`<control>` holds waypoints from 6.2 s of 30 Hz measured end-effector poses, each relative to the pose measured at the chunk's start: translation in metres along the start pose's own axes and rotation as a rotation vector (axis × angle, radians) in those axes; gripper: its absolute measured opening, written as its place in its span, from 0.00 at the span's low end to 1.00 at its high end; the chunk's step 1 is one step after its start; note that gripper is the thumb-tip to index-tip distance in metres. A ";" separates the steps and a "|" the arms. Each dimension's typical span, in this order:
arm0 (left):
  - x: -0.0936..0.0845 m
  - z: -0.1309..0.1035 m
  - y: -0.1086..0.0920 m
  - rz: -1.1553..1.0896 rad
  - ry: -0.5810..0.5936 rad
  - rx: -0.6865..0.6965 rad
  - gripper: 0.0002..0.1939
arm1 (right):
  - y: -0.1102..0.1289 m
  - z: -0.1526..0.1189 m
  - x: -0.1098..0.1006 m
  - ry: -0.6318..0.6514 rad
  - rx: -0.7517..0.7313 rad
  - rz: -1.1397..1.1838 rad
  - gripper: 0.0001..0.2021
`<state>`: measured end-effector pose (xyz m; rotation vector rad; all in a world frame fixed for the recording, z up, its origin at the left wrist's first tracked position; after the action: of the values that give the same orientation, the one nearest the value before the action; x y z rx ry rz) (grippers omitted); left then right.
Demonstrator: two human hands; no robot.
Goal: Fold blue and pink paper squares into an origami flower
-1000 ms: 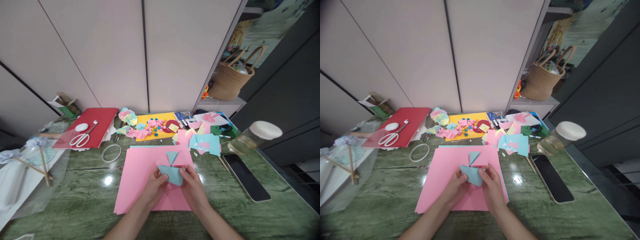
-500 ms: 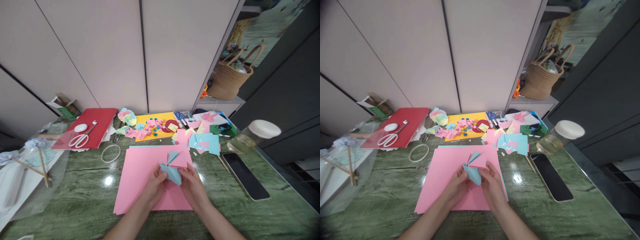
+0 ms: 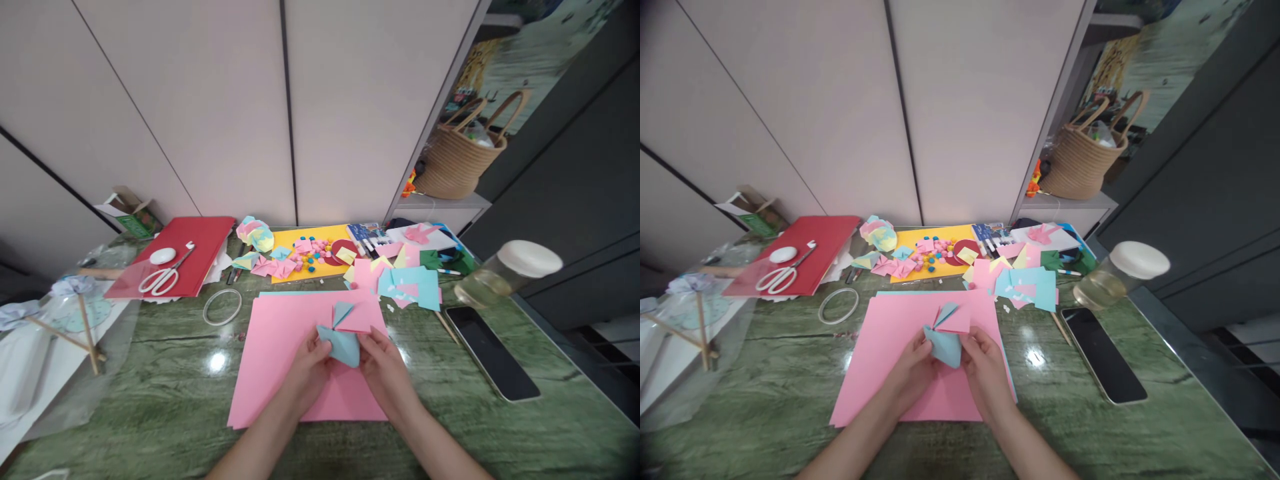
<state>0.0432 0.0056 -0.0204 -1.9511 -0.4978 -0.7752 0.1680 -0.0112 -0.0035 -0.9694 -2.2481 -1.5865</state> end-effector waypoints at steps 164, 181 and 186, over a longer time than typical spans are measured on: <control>-0.001 -0.020 -0.019 1.200 -0.120 0.868 0.10 | 0.016 -0.012 -0.004 0.127 -1.160 -1.128 0.12; -0.006 -0.015 -0.014 1.506 -0.124 1.202 0.11 | 0.013 -0.008 -0.009 0.040 -1.387 -1.362 0.14; -0.006 -0.016 -0.014 1.631 -0.123 1.316 0.13 | 0.013 -0.010 -0.006 0.005 -1.407 -1.387 0.07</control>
<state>0.0250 -0.0020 -0.0097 -0.6127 0.5012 0.6518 0.1783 -0.0200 0.0073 0.9204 -1.3394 -3.7365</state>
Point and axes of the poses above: each hand's wrist, its own z-axis towards the middle knuckle, its own x-axis out of the palm, y = z × x, the point moved 1 cm from there along z, towards the middle knuckle, and after that the axes turned 9 degrees about -y, right-handed, at the moved point
